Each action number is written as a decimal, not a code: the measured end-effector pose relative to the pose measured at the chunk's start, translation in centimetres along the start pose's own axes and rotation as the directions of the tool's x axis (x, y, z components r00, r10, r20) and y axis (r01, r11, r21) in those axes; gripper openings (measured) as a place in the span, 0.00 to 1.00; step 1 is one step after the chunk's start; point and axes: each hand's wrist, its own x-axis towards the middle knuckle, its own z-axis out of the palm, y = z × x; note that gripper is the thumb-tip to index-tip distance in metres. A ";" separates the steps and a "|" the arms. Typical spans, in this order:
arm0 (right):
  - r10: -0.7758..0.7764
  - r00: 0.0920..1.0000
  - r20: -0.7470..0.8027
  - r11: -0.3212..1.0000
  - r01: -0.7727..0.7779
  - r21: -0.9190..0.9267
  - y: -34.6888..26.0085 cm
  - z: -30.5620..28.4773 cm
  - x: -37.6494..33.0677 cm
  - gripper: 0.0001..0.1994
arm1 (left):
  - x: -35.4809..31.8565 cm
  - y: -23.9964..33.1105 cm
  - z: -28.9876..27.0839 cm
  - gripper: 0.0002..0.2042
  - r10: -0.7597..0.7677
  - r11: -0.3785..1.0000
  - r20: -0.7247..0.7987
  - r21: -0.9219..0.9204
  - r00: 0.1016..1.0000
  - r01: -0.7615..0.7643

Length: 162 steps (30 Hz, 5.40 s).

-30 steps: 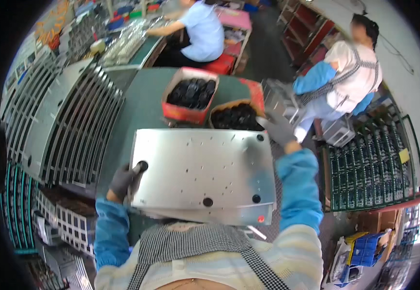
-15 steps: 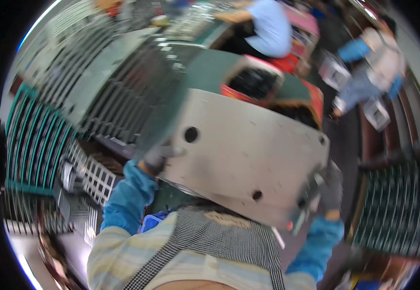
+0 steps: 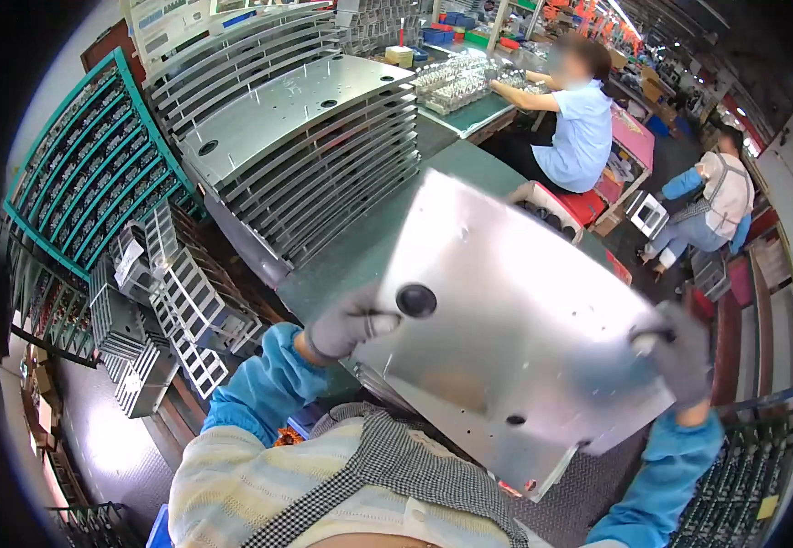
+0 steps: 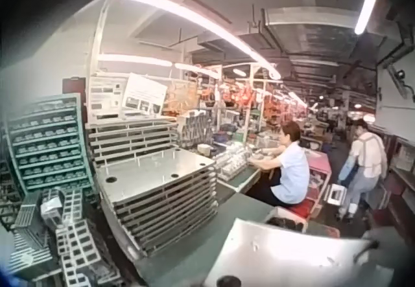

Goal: The person places rubber components and plastic parts onto metal panels, assembling them by hand with pliers.

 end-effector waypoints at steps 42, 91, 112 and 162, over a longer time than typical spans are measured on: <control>-0.514 0.849 -0.126 0.759 0.381 -0.527 0.6 18.1 16.5 0.15 | -2.6 19.1 -33.1 0.19 0.235 0.969 -0.798 0.147 0.554 -0.199; 0.572 0.808 0.140 0.820 -0.563 -0.103 25.8 22.8 7.5 0.15 | 3.7 -6.6 -6.3 0.21 -0.395 0.708 -0.517 0.356 0.759 0.610; 0.229 0.956 0.181 0.969 -0.242 0.050 9.6 15.1 -0.2 0.19 | 1.3 -3.7 -3.0 0.26 -0.464 0.879 -0.068 -0.160 0.883 0.449; 0.229 0.972 -0.052 0.970 -0.233 -0.064 20.6 21.0 16.4 0.18 | 3.8 -10.8 -1.3 0.30 -0.666 0.746 -0.173 -0.191 0.726 0.639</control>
